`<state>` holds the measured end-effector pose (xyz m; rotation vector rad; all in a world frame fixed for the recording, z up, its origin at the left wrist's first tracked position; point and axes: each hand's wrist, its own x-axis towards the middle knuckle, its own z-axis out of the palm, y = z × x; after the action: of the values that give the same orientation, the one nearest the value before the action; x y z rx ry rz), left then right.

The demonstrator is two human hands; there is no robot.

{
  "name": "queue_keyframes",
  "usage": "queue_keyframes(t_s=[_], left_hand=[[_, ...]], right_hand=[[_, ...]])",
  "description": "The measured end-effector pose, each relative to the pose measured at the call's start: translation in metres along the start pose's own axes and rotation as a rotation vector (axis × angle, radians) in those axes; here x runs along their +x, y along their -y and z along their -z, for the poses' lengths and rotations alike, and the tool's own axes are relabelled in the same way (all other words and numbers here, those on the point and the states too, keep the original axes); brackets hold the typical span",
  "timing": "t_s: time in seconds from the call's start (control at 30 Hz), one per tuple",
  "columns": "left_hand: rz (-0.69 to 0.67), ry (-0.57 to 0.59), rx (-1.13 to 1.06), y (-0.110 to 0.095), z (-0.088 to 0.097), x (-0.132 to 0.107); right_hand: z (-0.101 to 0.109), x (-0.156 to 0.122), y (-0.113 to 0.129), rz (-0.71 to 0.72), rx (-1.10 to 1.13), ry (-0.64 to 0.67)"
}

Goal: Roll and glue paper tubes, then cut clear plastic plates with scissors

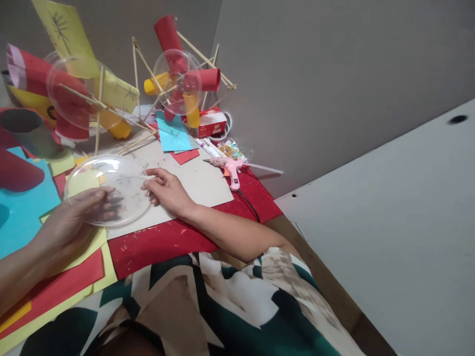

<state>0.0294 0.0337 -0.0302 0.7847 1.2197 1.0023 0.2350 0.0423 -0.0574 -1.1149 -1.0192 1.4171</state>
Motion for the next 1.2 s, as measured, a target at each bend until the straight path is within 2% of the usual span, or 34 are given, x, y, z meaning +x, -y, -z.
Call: queue_keyframes(t_s=[0.23,0.37,0.47,0.63,0.77,1.03,1.13,1.2], left_hand=[[-0.016,0.027,-0.021,0.004,-0.001,0.003],[0.010,0.173,0.007,0.009,0.002,-0.002],[0.053,0.279,0.056,0.012,0.004,-0.005],[0.089,0.378,0.092,0.014,0.007,-0.005],[0.083,0.404,0.087,0.017,0.007,-0.003],[0.086,0.409,0.054,0.019,0.008,-0.003],[0.077,0.377,0.003,0.016,0.008,-0.005],[0.044,0.314,-0.024,0.012,0.007,-0.008]], right_hand=[[0.000,-0.002,0.003,-0.003,-0.021,-0.009],[0.000,-0.007,0.001,0.046,-0.027,-0.079],[-0.001,-0.009,0.001,0.005,0.004,-0.104],[-0.004,-0.012,0.002,-0.136,0.026,0.002],[-0.004,-0.014,0.004,-0.196,0.019,0.049],[-0.007,-0.018,0.007,-0.208,0.032,0.010],[-0.008,-0.016,0.011,-0.179,0.067,-0.033],[-0.006,-0.013,0.013,-0.157,0.092,-0.096]])
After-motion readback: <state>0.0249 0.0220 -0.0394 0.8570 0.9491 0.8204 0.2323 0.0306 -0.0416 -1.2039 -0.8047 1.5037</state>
